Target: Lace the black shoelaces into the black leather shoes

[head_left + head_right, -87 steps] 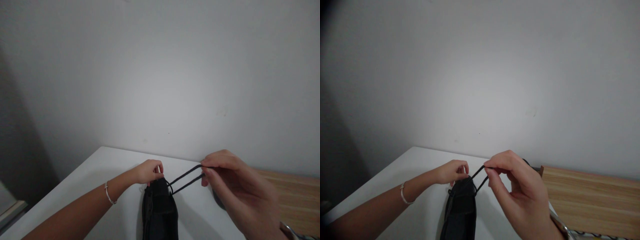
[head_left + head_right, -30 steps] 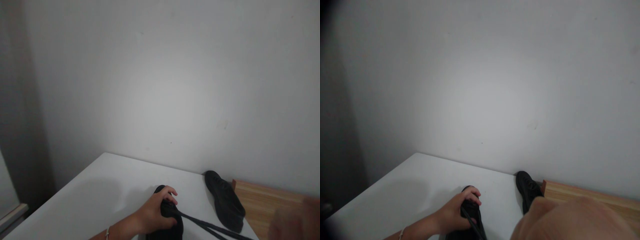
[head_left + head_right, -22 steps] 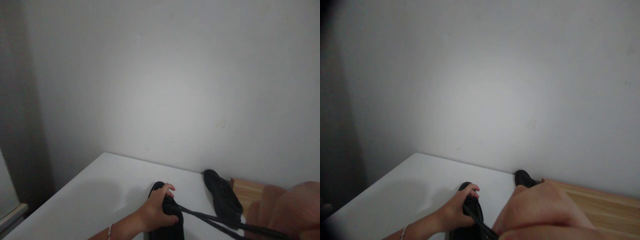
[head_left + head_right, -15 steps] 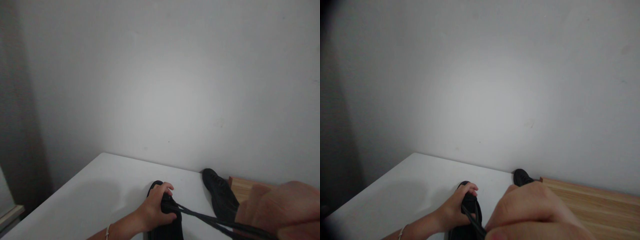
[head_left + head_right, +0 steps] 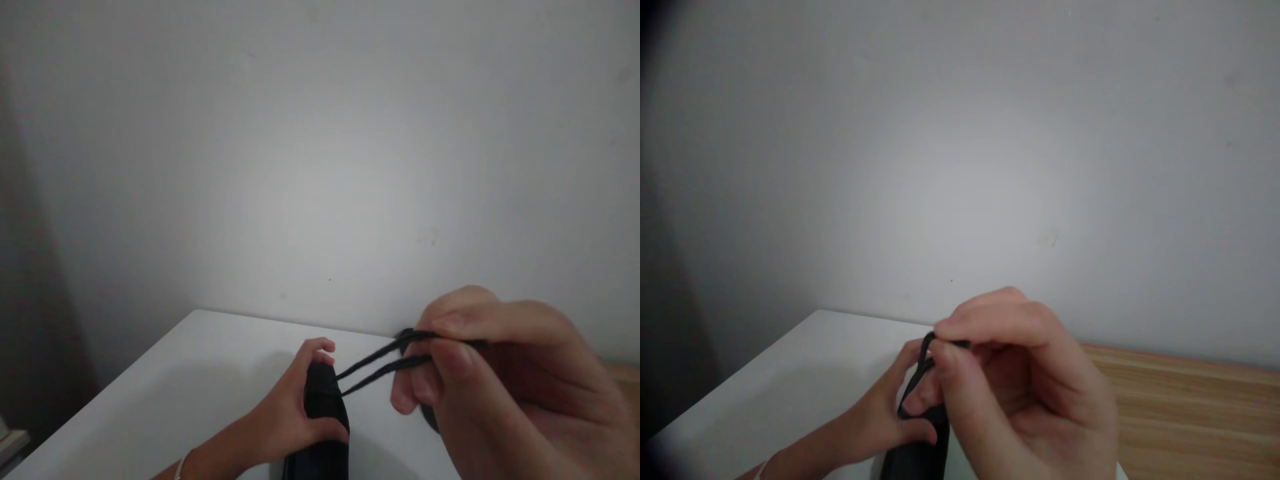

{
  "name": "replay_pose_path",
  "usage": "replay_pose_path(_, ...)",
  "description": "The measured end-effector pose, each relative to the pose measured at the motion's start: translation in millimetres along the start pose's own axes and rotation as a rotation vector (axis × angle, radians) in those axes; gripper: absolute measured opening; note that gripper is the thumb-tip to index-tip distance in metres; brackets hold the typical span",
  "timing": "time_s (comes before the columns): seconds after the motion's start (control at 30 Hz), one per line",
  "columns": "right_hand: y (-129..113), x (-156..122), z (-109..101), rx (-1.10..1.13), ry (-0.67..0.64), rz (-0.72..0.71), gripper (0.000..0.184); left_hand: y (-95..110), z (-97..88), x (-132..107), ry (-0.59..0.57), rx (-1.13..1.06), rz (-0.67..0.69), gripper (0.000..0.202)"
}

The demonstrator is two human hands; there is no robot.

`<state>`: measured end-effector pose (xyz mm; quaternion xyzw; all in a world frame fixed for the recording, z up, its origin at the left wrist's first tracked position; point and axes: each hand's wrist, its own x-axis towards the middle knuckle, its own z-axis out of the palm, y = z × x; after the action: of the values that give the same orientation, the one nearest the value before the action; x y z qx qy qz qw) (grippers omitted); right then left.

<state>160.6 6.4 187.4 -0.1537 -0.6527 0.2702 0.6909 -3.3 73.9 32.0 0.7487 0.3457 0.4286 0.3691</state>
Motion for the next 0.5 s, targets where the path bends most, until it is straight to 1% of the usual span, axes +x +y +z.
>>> replay_pose_path(0.03,1.3,0.3,-1.8,-0.001,0.021,0.036,0.013,17.5,-3.4,-3.3,0.162,0.047,0.138,0.067)
replay_pose_path(0.07,2.4,0.6,-3.1,0.001,0.036,0.061,0.011,36.8,-6.8,-5.5,0.320,0.101,0.316,0.049)
replay_pose_path(0.1,3.1,1.0,-3.5,0.005,0.044,0.086,0.010,56.7,-10.0,-6.3,0.398,0.154,0.438,0.035)
replay_pose_path(0.13,3.5,1.4,-3.1,0.010,0.046,0.101,0.009,76.0,-12.7,-5.4,0.384,0.229,0.517,0.025)
replay_pose_path(0.2,3.4,1.8,-0.2,0.013,0.033,0.115,0.009,108.1,-16.1,0.8,0.374,0.351,0.540,0.020)
replay_pose_path(0.23,3.1,1.7,1.4,0.013,0.021,0.110,0.009,119.4,-16.8,5.0,0.363,0.400,0.559,0.012)
replay_pose_path(0.27,2.7,1.6,2.5,0.011,0.013,0.100,0.010,127.4,-16.7,9.0,0.342,0.435,0.581,0.004)
replay_pose_path(0.3,2.4,1.3,2.9,0.011,0.012,0.098,0.011,132.2,-16.2,12.4,0.330,0.463,0.599,0.004)
replay_pose_path(0.33,2.3,1.0,2.3,0.015,0.020,0.099,0.011,134.6,-15.5,14.8,0.325,0.484,0.614,0.009)
replay_pose_path(0.43,4.7,0.8,-4.1,0.052,0.073,0.160,0.007,133.3,-14.1,16.3,0.358,0.505,0.608,0.012)
replay_pose_path(0.5,9.5,1.7,-9.8,0.114,0.098,0.215,0.005,130.8,-14.8,15.4,0.351,0.476,0.574,0.012)
